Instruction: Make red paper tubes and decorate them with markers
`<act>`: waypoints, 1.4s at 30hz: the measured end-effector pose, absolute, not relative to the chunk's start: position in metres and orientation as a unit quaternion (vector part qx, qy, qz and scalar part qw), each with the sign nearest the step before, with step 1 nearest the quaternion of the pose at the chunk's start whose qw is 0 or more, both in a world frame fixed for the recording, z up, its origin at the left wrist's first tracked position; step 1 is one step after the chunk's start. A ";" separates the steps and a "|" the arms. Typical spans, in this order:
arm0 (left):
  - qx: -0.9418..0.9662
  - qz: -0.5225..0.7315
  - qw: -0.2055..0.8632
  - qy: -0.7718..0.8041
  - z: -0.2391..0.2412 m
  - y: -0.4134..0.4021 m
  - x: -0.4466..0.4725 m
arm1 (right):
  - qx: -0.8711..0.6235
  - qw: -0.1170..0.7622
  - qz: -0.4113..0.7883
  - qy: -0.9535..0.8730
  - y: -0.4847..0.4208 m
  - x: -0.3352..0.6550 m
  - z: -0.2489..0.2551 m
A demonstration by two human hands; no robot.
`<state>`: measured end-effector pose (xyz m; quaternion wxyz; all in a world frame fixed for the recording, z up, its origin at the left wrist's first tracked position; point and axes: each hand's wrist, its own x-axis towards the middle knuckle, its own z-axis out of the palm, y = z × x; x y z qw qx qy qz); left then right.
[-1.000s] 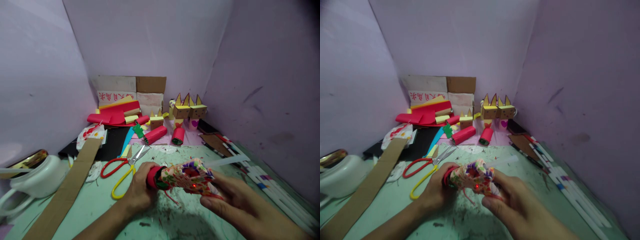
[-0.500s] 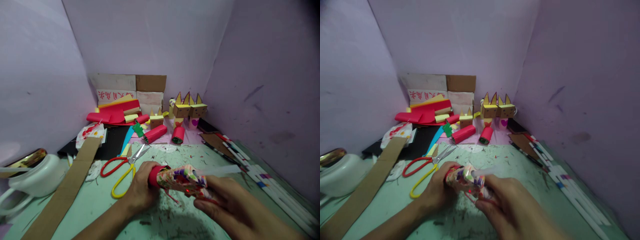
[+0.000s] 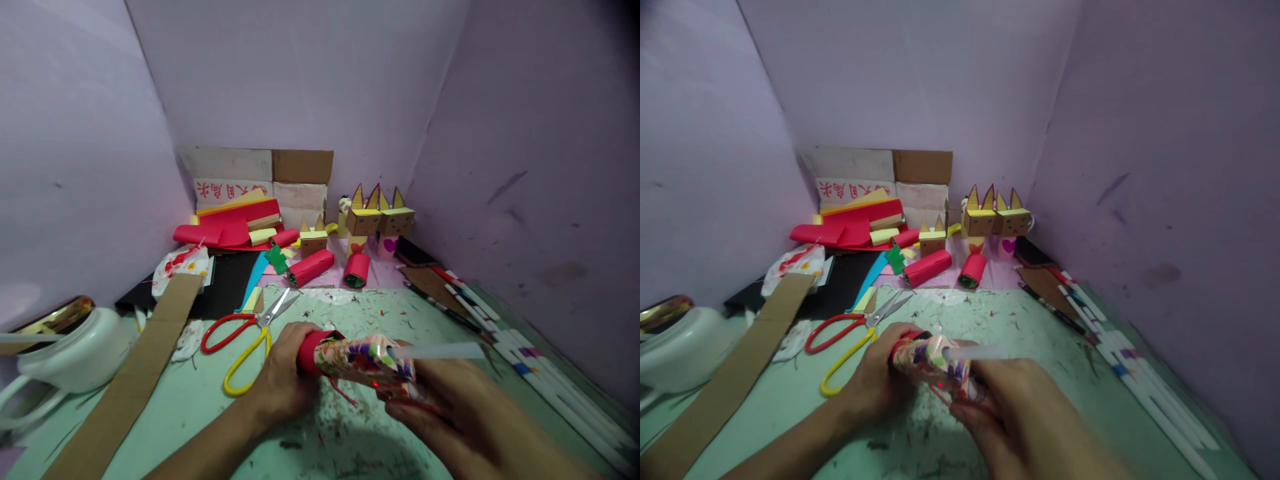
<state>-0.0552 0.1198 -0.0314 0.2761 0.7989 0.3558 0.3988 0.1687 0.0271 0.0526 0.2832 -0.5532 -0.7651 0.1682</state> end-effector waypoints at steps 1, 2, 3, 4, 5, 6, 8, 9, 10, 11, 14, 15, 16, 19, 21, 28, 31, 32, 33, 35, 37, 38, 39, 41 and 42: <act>0.797 0.400 0.279 0.357 -0.032 0.120 -0.055 | -0.551 0.282 0.170 -0.767 0.027 0.168 0.054; 0.795 0.399 0.284 0.358 -0.032 0.120 -0.055 | -0.549 0.283 0.177 -0.767 0.028 0.168 0.055; 0.792 0.397 0.293 0.360 -0.032 0.120 -0.055 | -0.547 0.286 0.187 -0.764 0.028 0.168 0.055; 0.787 0.396 0.303 0.365 -0.031 0.120 -0.055 | -0.547 0.290 0.200 -0.759 0.028 0.168 0.056; 0.780 0.393 0.315 0.371 -0.030 0.121 -0.055 | -0.547 0.297 0.215 -0.753 0.029 0.168 0.056; 0.774 0.390 0.325 0.378 -0.029 0.121 -0.055 | -0.547 0.303 0.231 -0.746 0.029 0.168 0.056; 0.764 0.385 0.340 0.391 -0.026 0.121 -0.055 | -0.544 0.314 0.266 -0.731 0.032 0.168 0.058; 0.761 0.382 0.347 0.394 -0.024 0.121 -0.055 | -0.542 0.320 0.282 -0.724 0.033 0.168 0.060; 0.758 0.379 0.354 0.395 -0.022 0.121 -0.055 | -0.540 0.328 0.296 -0.716 0.034 0.168 0.061; 0.756 0.377 0.361 0.395 -0.021 0.121 -0.055 | -0.539 0.338 0.308 -0.707 0.035 0.169 0.063; 0.754 0.372 0.374 0.392 -0.019 0.121 -0.055 | -0.546 0.359 0.330 -0.681 0.034 0.179 0.066; 0.755 0.372 0.373 0.390 -0.020 0.121 -0.056 | -0.553 0.359 0.335 -0.673 0.032 0.183 0.065; 0.757 0.372 0.369 0.389 -0.021 0.121 -0.056 | -0.561 0.359 0.339 -0.664 0.030 0.188 0.064; 0.767 0.377 0.355 0.379 -0.024 0.121 -0.057 | -0.585 0.360 0.348 -0.638 0.023 0.201 0.058; 0.774 0.379 0.345 0.371 -0.025 0.122 -0.058 | -0.591 0.364 0.346 -0.631 0.018 0.206 0.051; 0.789 0.396 0.291 0.368 -0.022 0.119 -0.058 | -0.605 0.375 0.291 -0.640 0.011 0.213 0.027; 0.795 0.403 0.274 0.362 -0.022 0.119 -0.058 | -0.589 0.342 0.296 -0.669 0.011 0.216 0.024; 0.796 0.406 0.270 0.359 -0.023 0.119 -0.058 | -0.592 0.336 0.289 -0.674 0.011 0.215 0.023; 0.798 0.407 0.266 0.357 -0.022 0.119 -0.058 | -0.598 0.335 0.277 -0.673 0.010 0.213 0.023; 0.800 0.408 0.261 0.354 -0.022 0.118 -0.058 | -0.616 0.346 0.245 -0.664 0.009 0.208 0.024; 0.800 0.407 0.260 0.355 -0.021 0.118 -0.058 | -0.626 0.351 0.223 -0.660 0.009 0.204 0.024; 0.800 0.406 0.261 0.357 -0.020 0.117 -0.057 | -0.622 0.344 0.225 -0.666 0.009 0.203 0.025; 0.800 0.405 0.263 0.357 -0.020 0.117 -0.057 | -0.615 0.334 0.234 -0.675 0.009 0.204 0.025; 0.798 0.405 0.267 0.358 -0.019 0.117 -0.057 | -0.602 0.312 0.253 -0.690 0.011 0.207 0.026; 0.798 0.405 0.268 0.358 -0.020 0.118 -0.057 | -0.598 0.303 0.259 -0.695 0.011 0.208 0.026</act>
